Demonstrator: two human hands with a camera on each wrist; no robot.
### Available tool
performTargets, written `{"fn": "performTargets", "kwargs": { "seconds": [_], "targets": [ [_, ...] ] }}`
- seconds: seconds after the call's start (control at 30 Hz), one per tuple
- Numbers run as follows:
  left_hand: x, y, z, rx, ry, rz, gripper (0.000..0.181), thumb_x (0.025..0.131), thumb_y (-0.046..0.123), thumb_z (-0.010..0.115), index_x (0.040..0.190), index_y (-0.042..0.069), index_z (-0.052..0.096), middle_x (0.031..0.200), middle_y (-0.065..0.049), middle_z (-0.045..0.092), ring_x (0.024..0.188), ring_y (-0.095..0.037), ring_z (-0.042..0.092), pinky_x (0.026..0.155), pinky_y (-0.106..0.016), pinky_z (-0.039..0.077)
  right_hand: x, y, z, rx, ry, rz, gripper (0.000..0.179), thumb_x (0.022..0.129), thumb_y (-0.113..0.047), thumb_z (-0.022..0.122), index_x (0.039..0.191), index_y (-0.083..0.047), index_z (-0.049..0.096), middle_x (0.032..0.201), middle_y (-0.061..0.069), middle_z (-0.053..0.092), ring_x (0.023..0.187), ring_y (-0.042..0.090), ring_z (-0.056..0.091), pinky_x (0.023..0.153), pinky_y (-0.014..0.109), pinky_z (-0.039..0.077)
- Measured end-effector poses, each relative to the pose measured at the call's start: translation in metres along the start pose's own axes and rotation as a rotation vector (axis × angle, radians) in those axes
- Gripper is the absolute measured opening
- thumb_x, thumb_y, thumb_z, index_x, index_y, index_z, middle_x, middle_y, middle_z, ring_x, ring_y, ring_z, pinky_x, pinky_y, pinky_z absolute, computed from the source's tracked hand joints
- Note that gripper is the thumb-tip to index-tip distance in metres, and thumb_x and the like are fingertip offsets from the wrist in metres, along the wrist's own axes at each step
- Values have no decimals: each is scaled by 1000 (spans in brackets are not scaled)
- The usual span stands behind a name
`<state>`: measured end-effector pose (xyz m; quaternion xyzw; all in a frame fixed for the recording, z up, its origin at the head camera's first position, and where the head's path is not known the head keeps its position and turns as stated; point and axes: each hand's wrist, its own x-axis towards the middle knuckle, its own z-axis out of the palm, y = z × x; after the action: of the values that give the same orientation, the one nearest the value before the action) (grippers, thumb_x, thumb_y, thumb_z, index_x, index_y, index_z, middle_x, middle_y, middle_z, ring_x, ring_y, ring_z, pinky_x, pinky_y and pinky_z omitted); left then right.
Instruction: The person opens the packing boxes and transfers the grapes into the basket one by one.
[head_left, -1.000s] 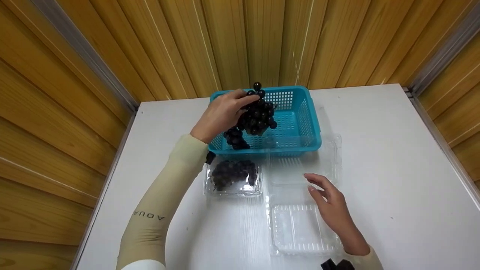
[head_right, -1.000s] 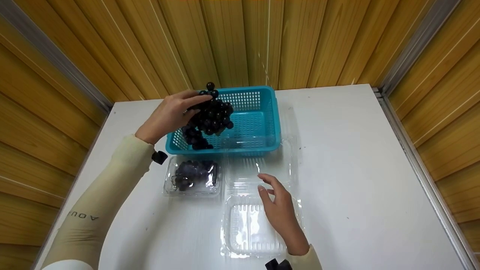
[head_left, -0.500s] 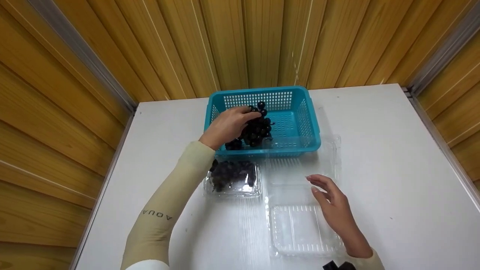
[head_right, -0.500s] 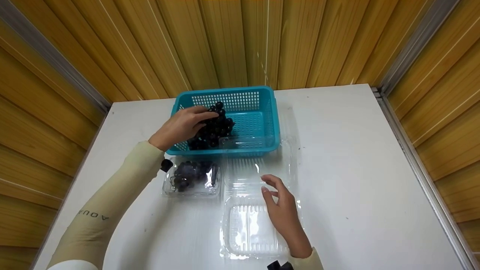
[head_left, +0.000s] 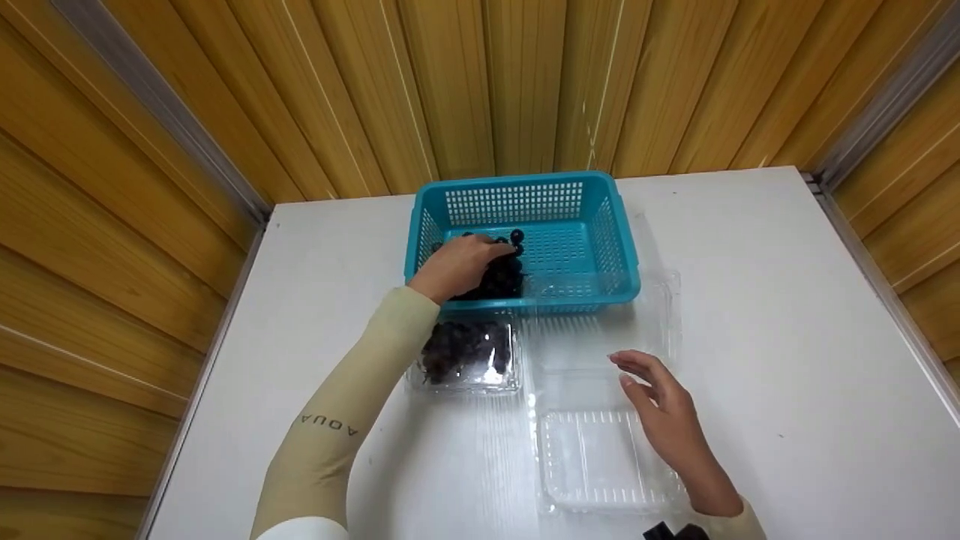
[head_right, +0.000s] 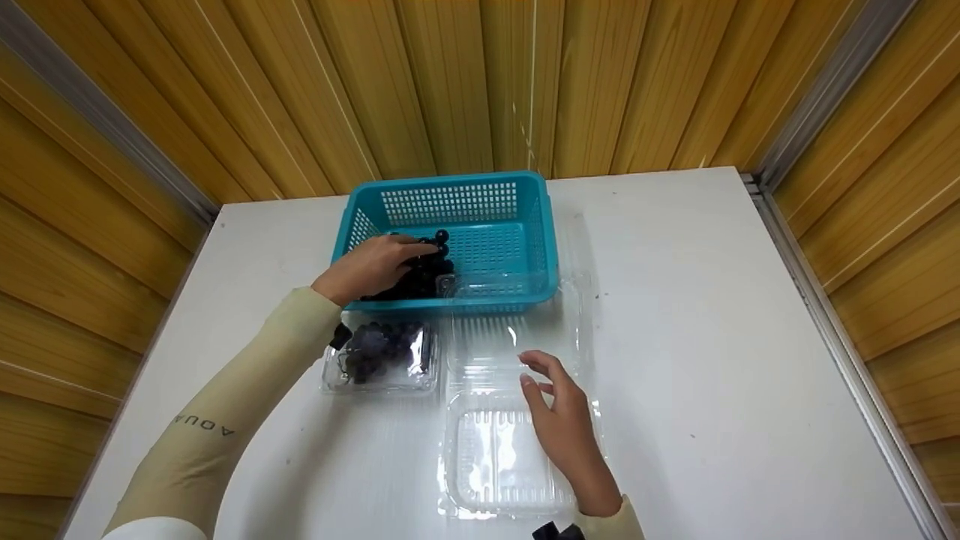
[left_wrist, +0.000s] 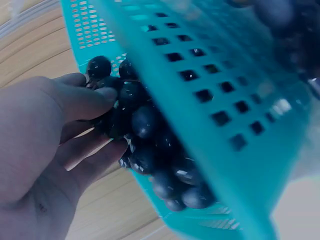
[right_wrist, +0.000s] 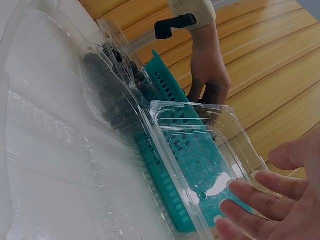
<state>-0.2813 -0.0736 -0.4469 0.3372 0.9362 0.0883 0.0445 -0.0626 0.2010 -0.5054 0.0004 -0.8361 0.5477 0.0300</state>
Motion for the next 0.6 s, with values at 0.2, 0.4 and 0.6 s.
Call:
{"fn": "performTargets", "kwargs": {
  "seconds": [0.2, 0.4, 0.6],
  "targets": [
    [-6, -6, 6, -32, -61, -29, 53, 97, 13, 57, 146, 23, 44, 145, -10, 51, 126, -27, 55, 101, -42, 49, 0, 1, 0, 1, -2, -1, 34, 101, -22, 52, 133, -12, 53, 131, 0, 60, 121, -5, 51, 94, 8, 41],
    [-12, -6, 0, -59, -40, -8, 42, 98, 19, 56, 140, 16, 52, 148, -10, 48, 133, -27, 50, 106, -43, 45, 0, -1, 2, 9, -15, 1, 33, 101, -24, 52, 132, -14, 53, 131, -1, 60, 122, -2, 51, 94, 10, 41],
    [-26, -6, -5, -67, -10, 9, 41, 97, 20, 58, 138, 16, 55, 144, -7, 52, 130, -25, 54, 105, -41, 45, 1, -3, 5, 11, -36, -4, 33, 100, -26, 53, 131, -16, 54, 129, -2, 61, 123, 8, 54, 95, 12, 43]
  ]
}}
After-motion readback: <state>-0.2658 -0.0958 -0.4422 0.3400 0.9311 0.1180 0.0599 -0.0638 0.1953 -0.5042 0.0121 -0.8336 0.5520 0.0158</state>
